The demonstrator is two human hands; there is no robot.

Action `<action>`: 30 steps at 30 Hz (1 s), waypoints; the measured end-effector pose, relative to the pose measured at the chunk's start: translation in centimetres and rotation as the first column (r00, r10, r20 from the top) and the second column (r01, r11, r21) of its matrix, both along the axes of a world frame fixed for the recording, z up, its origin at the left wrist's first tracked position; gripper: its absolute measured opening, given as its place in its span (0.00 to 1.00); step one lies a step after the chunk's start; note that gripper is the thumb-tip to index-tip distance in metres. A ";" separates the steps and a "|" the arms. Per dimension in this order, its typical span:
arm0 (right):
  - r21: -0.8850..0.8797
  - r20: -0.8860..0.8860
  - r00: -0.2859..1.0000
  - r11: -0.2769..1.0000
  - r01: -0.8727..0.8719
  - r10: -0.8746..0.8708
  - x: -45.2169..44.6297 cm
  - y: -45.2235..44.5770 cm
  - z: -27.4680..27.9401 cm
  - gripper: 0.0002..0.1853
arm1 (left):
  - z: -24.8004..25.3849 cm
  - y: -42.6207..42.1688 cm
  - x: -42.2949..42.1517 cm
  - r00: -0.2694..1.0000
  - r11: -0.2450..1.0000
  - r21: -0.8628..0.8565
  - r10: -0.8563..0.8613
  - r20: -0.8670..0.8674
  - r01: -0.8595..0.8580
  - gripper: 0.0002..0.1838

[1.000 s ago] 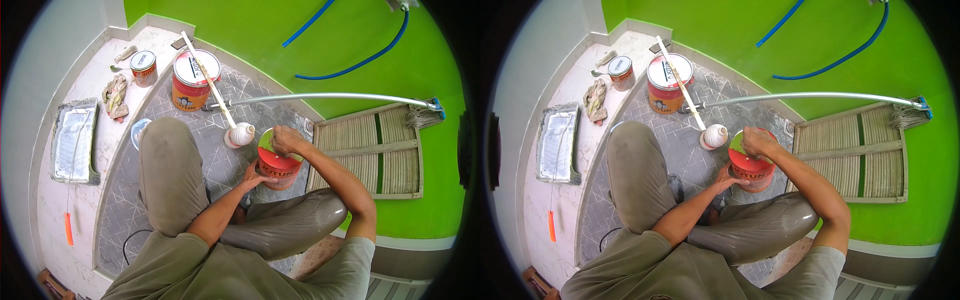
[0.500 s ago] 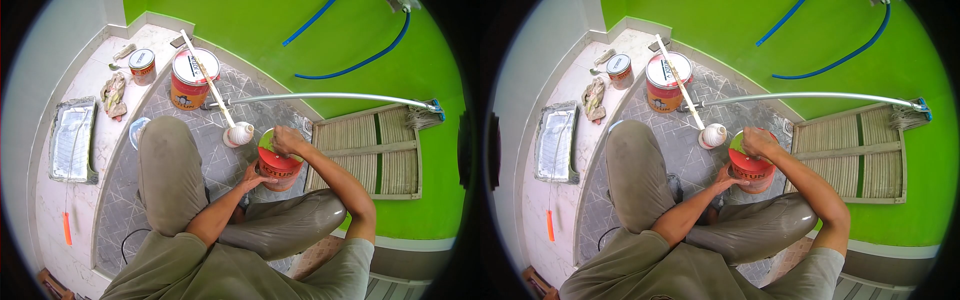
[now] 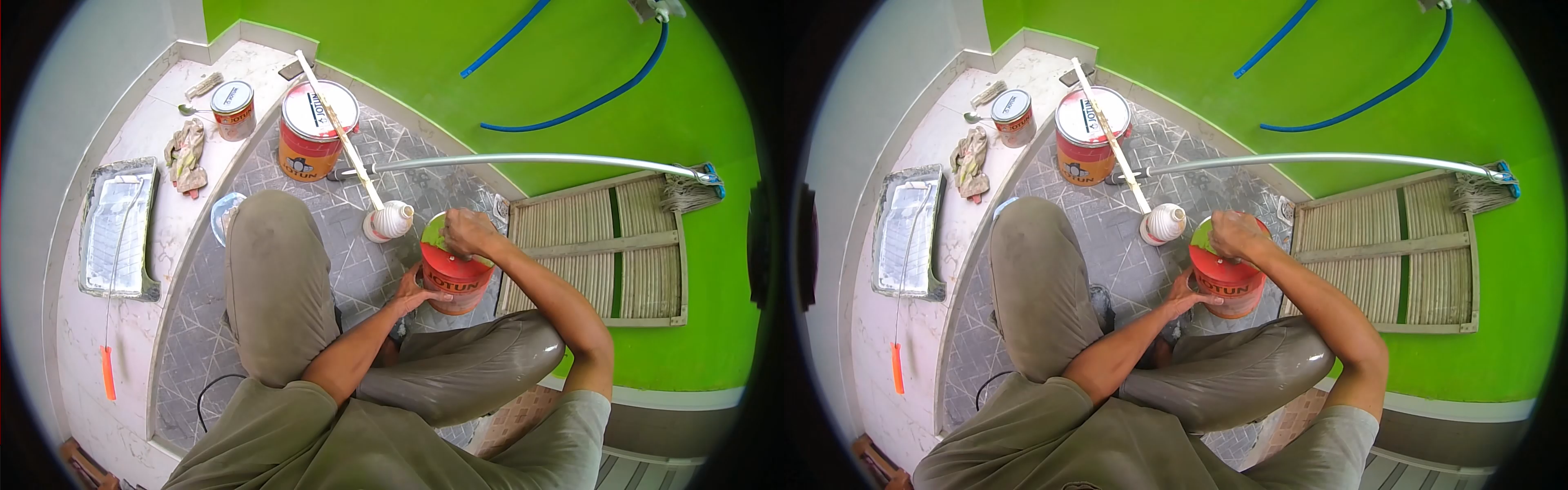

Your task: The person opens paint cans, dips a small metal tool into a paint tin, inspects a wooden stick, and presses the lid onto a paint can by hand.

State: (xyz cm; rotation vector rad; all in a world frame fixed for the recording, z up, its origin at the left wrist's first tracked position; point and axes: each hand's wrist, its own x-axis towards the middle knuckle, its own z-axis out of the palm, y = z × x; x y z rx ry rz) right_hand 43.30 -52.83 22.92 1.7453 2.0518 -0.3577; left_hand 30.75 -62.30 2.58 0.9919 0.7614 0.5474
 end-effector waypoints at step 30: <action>-0.046 0.050 0.999 0.999 -0.018 0.021 0.4 0.0 -0.8 0.22 | -0.4 -0.7 0.6 0.996 0.999 -0.043 0.017 0.082 -0.013 0.69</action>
